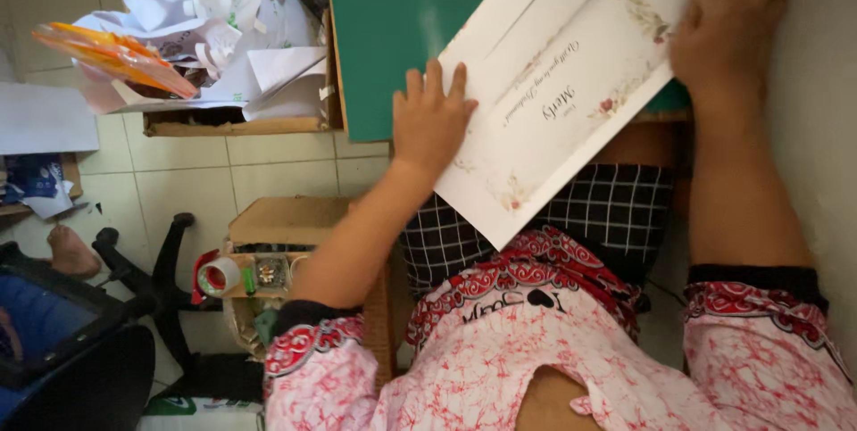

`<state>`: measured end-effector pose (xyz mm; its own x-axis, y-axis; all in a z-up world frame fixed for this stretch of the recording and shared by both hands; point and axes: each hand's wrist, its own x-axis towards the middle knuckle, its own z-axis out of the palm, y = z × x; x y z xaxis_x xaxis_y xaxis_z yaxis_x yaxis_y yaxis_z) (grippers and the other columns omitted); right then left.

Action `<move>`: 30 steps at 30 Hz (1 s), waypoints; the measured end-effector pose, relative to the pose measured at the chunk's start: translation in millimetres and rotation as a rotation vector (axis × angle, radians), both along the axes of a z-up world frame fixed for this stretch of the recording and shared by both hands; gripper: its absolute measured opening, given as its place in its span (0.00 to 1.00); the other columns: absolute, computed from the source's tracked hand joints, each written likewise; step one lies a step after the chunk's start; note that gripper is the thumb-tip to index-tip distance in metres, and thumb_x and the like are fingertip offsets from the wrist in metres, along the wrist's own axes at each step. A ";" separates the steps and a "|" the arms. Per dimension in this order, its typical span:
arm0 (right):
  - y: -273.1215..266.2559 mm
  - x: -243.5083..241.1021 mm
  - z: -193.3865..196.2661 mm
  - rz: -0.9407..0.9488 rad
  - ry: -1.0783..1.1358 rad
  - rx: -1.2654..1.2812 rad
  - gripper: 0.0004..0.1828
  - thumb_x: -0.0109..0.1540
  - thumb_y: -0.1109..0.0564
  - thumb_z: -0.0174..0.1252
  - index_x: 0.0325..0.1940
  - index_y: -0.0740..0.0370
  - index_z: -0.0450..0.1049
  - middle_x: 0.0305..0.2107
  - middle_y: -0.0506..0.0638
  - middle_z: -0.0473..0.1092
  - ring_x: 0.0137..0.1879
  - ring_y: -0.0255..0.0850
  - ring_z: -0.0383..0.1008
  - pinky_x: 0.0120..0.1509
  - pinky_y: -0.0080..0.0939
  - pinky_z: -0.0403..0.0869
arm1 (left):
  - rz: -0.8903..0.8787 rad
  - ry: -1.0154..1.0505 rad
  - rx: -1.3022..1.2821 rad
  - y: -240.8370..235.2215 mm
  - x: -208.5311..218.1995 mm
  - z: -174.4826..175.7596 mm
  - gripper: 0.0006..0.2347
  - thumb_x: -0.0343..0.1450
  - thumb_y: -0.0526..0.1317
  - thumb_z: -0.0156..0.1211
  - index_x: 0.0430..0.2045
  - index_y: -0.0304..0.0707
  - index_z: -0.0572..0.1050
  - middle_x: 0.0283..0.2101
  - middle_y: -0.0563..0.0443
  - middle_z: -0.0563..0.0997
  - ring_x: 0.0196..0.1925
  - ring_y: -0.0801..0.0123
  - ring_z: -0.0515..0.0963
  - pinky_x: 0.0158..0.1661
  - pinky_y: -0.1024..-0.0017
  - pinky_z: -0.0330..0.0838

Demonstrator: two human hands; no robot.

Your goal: The person folds printed invitation papers into envelopes by hand, repeating the process with multiple sheets and placing them aside.

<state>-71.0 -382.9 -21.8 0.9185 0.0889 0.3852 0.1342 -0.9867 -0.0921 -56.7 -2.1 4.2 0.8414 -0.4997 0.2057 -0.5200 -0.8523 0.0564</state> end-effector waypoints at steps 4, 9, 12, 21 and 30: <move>-34.4 22.3 -34.7 -0.015 -0.014 0.173 0.24 0.63 0.75 0.48 0.60 0.66 0.76 0.67 0.58 0.70 0.72 0.58 0.65 0.80 0.57 0.65 | 0.120 -0.033 0.034 -12.5 -8.7 7.4 0.24 0.68 0.52 0.69 0.55 0.42 0.78 0.53 0.41 0.75 0.45 0.55 0.73 0.33 0.63 0.73; -62.3 7.9 -74.4 -0.031 -0.152 -0.033 0.36 0.57 0.77 0.45 0.72 0.79 0.68 0.69 0.68 0.64 0.75 0.61 0.61 0.83 0.61 0.60 | 0.275 0.173 -0.077 -39.1 -12.8 10.4 0.26 0.67 0.53 0.69 0.53 0.35 0.76 0.49 0.41 0.73 0.46 0.54 0.75 0.31 0.66 0.79; -56.5 3.4 -66.6 -0.135 -0.002 -0.162 0.27 0.61 0.77 0.46 0.65 0.74 0.70 0.65 0.66 0.63 0.72 0.58 0.61 0.83 0.56 0.61 | 0.296 0.276 -0.176 -39.2 12.5 7.0 0.26 0.66 0.54 0.71 0.50 0.32 0.76 0.49 0.39 0.72 0.48 0.53 0.74 0.34 0.65 0.80; 145.8 -43.5 29.6 0.470 0.210 0.446 0.08 0.64 0.62 0.62 0.48 0.64 0.78 0.58 0.58 0.71 0.66 0.56 0.73 0.70 0.53 0.75 | -0.172 0.187 -0.123 1.4 102.0 -16.8 0.47 0.67 0.71 0.66 0.75 0.40 0.58 0.79 0.44 0.44 0.80 0.48 0.39 0.71 0.32 0.32; 159.4 0.1 7.8 0.355 0.214 0.034 0.14 0.66 0.56 0.64 0.56 0.55 0.80 0.63 0.53 0.69 0.74 0.59 0.62 0.74 0.71 0.60 | -0.108 0.372 -0.026 0.2 103.1 -6.7 0.42 0.70 0.63 0.56 0.75 0.37 0.54 0.79 0.46 0.43 0.81 0.50 0.38 0.71 0.31 0.30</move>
